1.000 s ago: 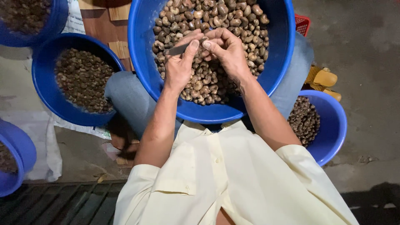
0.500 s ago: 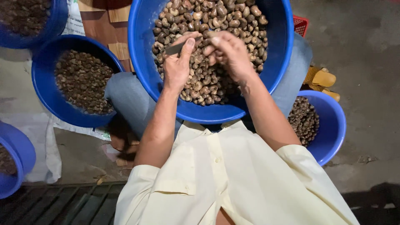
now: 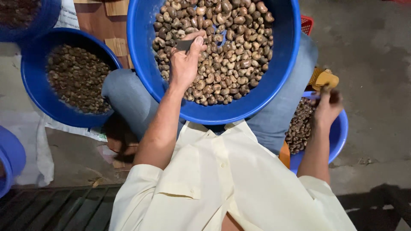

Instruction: A person is manually shelling nuts using a small metal tool while sitting on the floor surrounded by basins.

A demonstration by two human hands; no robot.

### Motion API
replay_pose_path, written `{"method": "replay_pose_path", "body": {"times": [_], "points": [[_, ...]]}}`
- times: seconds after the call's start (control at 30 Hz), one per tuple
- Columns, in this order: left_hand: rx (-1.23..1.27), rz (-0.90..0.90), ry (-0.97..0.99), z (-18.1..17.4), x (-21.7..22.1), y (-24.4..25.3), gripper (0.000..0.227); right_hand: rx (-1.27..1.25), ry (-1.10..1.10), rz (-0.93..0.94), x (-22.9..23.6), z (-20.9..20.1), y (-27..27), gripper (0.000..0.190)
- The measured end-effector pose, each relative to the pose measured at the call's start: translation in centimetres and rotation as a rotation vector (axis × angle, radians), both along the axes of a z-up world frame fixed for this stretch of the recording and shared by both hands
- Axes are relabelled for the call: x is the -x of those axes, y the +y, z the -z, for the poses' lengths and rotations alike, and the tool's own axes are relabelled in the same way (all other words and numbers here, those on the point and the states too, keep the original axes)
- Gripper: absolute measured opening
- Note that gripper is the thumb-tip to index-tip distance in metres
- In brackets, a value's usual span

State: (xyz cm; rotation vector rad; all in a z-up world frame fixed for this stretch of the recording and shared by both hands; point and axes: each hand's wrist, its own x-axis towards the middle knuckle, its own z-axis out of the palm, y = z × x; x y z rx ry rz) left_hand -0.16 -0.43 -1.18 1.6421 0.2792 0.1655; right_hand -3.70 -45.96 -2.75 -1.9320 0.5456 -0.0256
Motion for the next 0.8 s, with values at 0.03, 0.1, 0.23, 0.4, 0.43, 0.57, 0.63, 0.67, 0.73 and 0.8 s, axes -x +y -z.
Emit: {"method": "replay_pose_path", "body": {"times": [0.03,0.1,0.23,0.4,0.43,0.57,0.63,0.67,0.73,0.8], "points": [[-0.003,0.0,-0.002,0.2,0.0,0.1,0.031,-0.003,-0.002,0.0,1.1,1.3,-1.2,0.029],[0.038,0.01,0.079,0.6,0.1,0.2,0.029,0.125,0.096,0.091,3.4,3.9,-3.5,0.02],[0.032,0.029,0.145,-0.8,0.1,0.1,0.035,0.498,-0.074,-0.115,4.4,4.0,-3.7,0.028],[-0.013,0.037,0.158,-0.9,0.0,0.0,0.034,0.386,-0.315,-0.142,-0.4,-3.6,4.2,0.021],[-0.013,0.037,0.156,-0.9,0.0,0.0,0.034,0.386,-0.316,-0.142,-1.3,-5.2,6.5,0.021],[0.041,0.004,0.154,-0.5,0.0,0.0,0.037,0.326,-0.552,-0.455,-5.1,-10.4,15.3,0.023],[0.075,-0.011,0.11,-0.5,0.1,0.0,0.037,0.38,-0.556,-0.6,-7.1,-10.8,18.9,0.026],[0.1,-0.017,0.09,-0.8,0.2,0.0,0.038,0.414,-0.549,-0.769,-8.1,-10.2,20.5,0.027],[0.126,-0.032,0.069,-1.1,0.1,0.1,0.039,0.445,-0.541,-0.946,-9.9,-8.6,23.2,0.029],[0.118,-0.004,0.109,-1.2,0.2,0.2,0.048,0.777,-0.348,-1.19,-11.2,-6.4,25.5,0.033]]}}
